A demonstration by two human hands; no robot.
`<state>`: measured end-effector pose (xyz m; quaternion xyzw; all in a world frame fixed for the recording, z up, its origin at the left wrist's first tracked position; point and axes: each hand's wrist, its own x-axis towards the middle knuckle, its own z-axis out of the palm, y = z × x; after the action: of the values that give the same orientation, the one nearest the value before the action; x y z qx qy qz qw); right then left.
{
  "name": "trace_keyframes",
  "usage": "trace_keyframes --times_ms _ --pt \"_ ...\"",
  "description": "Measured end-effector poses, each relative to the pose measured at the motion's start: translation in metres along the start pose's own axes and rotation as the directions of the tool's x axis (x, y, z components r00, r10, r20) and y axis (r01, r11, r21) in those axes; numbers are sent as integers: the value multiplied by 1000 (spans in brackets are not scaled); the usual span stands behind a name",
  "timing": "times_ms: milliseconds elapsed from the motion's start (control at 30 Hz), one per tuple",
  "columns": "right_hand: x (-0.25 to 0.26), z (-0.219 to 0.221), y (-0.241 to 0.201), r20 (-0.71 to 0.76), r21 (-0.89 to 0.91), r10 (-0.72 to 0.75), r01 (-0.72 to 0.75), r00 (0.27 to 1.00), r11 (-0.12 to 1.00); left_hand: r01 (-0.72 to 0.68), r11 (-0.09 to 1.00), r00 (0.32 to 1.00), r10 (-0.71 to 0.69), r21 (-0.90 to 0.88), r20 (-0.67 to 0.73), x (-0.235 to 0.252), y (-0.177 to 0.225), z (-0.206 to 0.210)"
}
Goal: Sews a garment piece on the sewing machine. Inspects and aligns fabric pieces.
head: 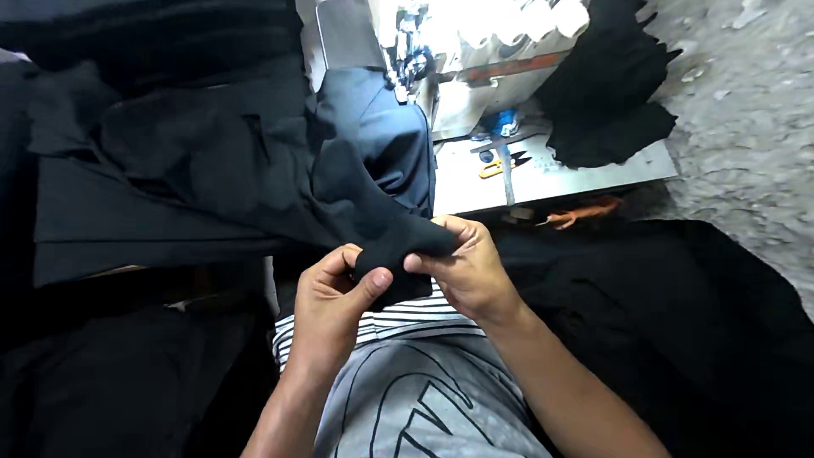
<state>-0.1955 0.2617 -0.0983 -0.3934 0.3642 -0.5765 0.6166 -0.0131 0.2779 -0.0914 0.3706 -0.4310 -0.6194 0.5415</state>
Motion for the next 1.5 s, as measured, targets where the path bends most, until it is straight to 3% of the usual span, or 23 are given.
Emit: trace_keyframes --times_ms 67,167,267,400,533,700,833,1000,1067,1133,1233,1333,1433,1500 --pt "-2 3 1 36 4 -17 17 999 1000 -114 979 993 107 170 52 3 4 -5" --pt "-2 -3 -9 98 -175 -126 141 987 974 -143 929 978 81 341 190 10 13 -16" --pt "0 -16 -24 198 -349 -185 245 963 905 -65 944 957 -33 324 288 18 24 -29" --pt "4 -19 -30 207 -292 -182 238 961 926 -33 972 969 -25 233 244 21 19 -11" --pt "4 -22 -27 185 -262 -142 188 972 947 -178 865 975 90 468 204 26 18 -11" --pt "10 -33 -43 486 -349 -49 245 872 904 -366 749 887 100 552 451 45 58 -16" --pt "17 -25 -51 574 -343 -6 247 819 907 -508 628 835 192 589 515 52 77 6" --pt "19 -22 -56 543 -366 48 186 838 912 -429 491 895 117 758 430 43 66 14" --pt "20 -21 -52 518 -392 86 146 851 908 -409 366 912 175 836 370 38 58 18" --pt "23 -18 -36 548 -315 134 56 825 947 -412 328 897 313 850 314 40 56 16" --pt "16 -9 0 498 -321 246 -87 832 943 -387 469 893 405 794 197 51 66 -4" --pt "0 -18 10 382 -325 212 -84 900 942 -273 582 913 408 766 15 52 66 -39" --pt "-10 -28 8 102 -282 125 -92 987 955 -150 652 909 387 744 -155 41 49 -62" --pt "-8 -27 6 -92 -242 70 -91 993 966 -127 677 900 385 725 -203 38 36 -68"
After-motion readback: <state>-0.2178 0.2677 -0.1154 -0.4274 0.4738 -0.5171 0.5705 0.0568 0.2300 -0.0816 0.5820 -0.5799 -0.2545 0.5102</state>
